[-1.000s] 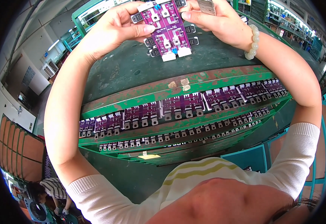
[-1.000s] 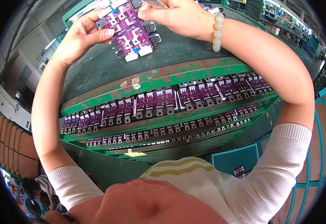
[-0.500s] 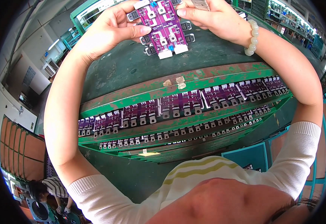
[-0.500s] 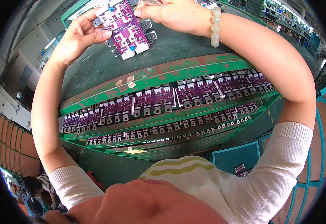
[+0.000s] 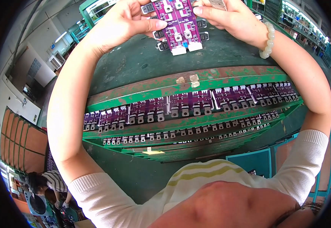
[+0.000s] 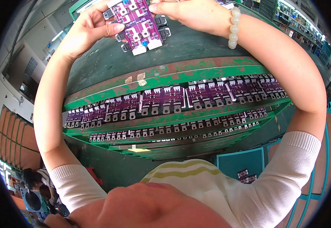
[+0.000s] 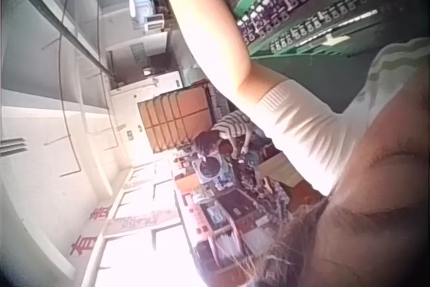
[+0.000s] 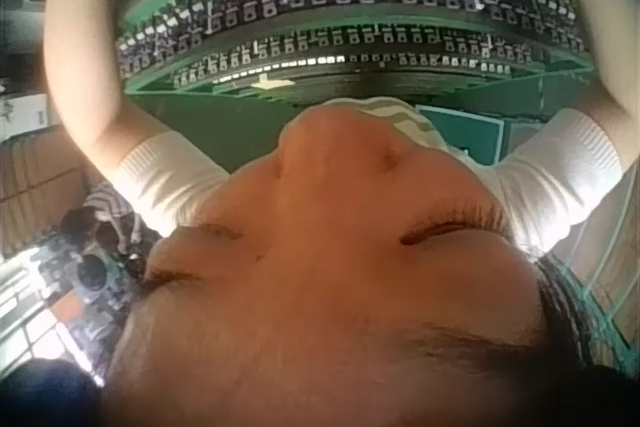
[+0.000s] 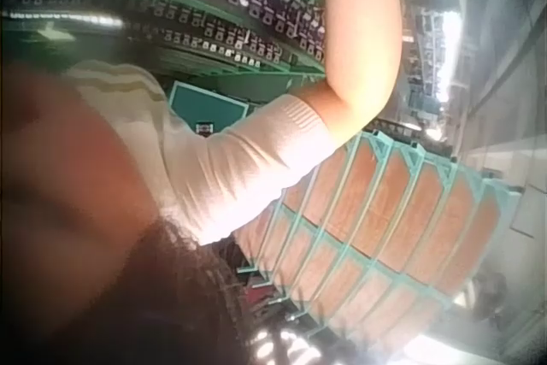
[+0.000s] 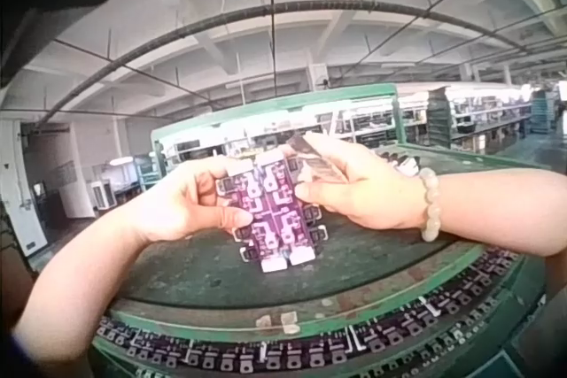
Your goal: The person places electronic components onto purple printed circuit boards by hand.
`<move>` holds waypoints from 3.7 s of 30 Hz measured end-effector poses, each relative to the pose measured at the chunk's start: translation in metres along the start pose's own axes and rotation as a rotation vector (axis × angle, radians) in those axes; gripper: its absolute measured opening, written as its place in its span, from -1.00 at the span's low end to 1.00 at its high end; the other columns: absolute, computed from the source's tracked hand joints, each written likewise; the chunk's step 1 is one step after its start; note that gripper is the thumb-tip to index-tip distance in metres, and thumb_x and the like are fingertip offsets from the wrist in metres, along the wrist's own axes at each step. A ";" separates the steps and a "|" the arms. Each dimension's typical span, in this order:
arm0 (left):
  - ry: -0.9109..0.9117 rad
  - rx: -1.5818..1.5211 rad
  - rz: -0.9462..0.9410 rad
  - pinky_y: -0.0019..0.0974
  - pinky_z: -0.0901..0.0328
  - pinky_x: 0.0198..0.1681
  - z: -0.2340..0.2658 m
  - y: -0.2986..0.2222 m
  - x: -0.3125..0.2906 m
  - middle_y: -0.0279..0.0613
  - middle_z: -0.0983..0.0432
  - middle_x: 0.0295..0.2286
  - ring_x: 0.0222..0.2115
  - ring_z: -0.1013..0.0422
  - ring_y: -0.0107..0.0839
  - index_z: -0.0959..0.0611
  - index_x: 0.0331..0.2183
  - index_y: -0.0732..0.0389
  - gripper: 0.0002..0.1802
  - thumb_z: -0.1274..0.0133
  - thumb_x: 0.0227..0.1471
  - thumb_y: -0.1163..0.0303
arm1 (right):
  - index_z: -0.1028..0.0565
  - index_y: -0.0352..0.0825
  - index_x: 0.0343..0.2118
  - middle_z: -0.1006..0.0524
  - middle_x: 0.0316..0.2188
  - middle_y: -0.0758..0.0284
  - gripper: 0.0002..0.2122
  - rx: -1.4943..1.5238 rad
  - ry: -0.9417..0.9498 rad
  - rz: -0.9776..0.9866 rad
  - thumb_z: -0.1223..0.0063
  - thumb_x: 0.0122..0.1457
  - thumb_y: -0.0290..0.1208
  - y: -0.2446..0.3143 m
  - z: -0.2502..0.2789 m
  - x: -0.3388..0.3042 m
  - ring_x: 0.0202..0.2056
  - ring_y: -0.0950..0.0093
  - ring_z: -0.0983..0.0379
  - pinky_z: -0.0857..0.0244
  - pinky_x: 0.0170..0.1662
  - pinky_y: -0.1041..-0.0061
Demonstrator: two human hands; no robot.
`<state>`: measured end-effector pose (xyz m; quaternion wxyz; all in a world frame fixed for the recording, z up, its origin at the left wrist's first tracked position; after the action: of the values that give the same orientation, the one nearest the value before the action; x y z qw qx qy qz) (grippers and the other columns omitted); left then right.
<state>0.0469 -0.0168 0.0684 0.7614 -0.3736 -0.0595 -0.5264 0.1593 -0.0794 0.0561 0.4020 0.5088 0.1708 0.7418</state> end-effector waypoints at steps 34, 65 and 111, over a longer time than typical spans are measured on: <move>-0.600 0.116 0.866 -0.33 -0.43 0.06 0.018 0.024 -0.026 -0.18 -0.60 -0.05 -0.08 -0.52 -0.47 -0.42 0.19 0.34 -0.42 -0.13 0.15 0.69 | -0.29 -0.39 0.26 -0.51 -0.04 0.37 -0.56 0.089 0.031 0.100 0.00 0.33 -0.60 0.004 -0.007 0.003 -0.11 0.62 -0.42 -0.36 -0.03 0.57; -0.642 0.229 0.876 -0.36 -0.46 0.02 0.024 0.020 -0.028 -0.17 -0.61 -0.08 -0.13 -0.54 -0.48 -0.50 0.12 0.35 -0.47 -0.19 0.09 0.71 | -0.27 -0.43 0.24 -0.44 0.12 0.26 -0.54 0.057 0.003 0.096 -0.04 0.29 -0.64 0.002 0.003 0.002 0.13 0.51 -0.35 -0.23 0.25 0.44; -1.019 -0.071 0.597 -0.30 -0.58 -0.18 0.033 0.009 -0.027 -0.09 -0.64 -0.19 -0.26 -0.62 -0.33 -0.56 -0.01 0.29 -0.65 -0.18 0.16 0.57 | -0.55 -0.27 -0.15 -0.46 -0.34 0.32 -0.67 -1.288 0.108 0.701 -0.35 0.04 -0.28 0.079 -0.048 -0.024 -0.44 0.38 -0.50 -0.41 -0.46 0.47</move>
<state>0.0525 0.0261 0.0745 0.7392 -0.6050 -0.2924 -0.0451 0.0870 -0.1394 0.0726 0.3517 0.1593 -0.4521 0.8041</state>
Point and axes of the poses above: each hand's wrist, its own x-axis towards the middle knuckle, its own z-axis out of the back of the hand, y = z × x, the point moved 10 cm from there along x, towards the middle knuckle
